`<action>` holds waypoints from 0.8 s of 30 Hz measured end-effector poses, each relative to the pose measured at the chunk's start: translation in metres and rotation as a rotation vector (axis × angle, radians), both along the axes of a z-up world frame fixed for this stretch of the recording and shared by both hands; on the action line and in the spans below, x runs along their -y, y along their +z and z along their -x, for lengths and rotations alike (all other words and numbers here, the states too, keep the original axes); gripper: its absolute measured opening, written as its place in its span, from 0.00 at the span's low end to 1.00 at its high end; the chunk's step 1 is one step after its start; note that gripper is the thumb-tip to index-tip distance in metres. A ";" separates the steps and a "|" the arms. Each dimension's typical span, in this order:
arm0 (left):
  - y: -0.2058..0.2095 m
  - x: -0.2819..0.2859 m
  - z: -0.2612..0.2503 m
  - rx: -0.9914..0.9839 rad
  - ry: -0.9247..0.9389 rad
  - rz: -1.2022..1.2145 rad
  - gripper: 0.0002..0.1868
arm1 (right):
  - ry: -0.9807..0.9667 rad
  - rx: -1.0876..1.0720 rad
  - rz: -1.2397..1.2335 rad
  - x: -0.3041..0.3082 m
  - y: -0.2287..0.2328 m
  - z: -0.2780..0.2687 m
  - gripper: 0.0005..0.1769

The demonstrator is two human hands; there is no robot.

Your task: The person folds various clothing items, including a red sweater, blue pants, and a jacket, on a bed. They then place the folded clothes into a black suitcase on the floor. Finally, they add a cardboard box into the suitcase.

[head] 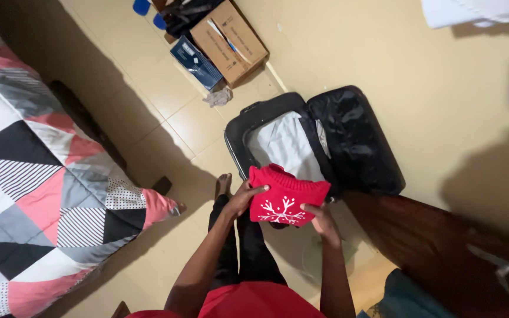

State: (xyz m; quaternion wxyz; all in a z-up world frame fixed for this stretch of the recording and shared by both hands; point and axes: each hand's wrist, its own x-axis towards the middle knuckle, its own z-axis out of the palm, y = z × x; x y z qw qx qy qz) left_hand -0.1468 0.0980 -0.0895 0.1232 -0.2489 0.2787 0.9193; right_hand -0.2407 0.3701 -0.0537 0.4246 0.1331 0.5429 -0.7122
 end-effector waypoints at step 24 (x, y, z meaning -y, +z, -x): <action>0.118 -0.015 -0.023 0.067 0.246 0.098 0.39 | 0.153 -0.191 0.171 0.045 0.140 0.022 0.49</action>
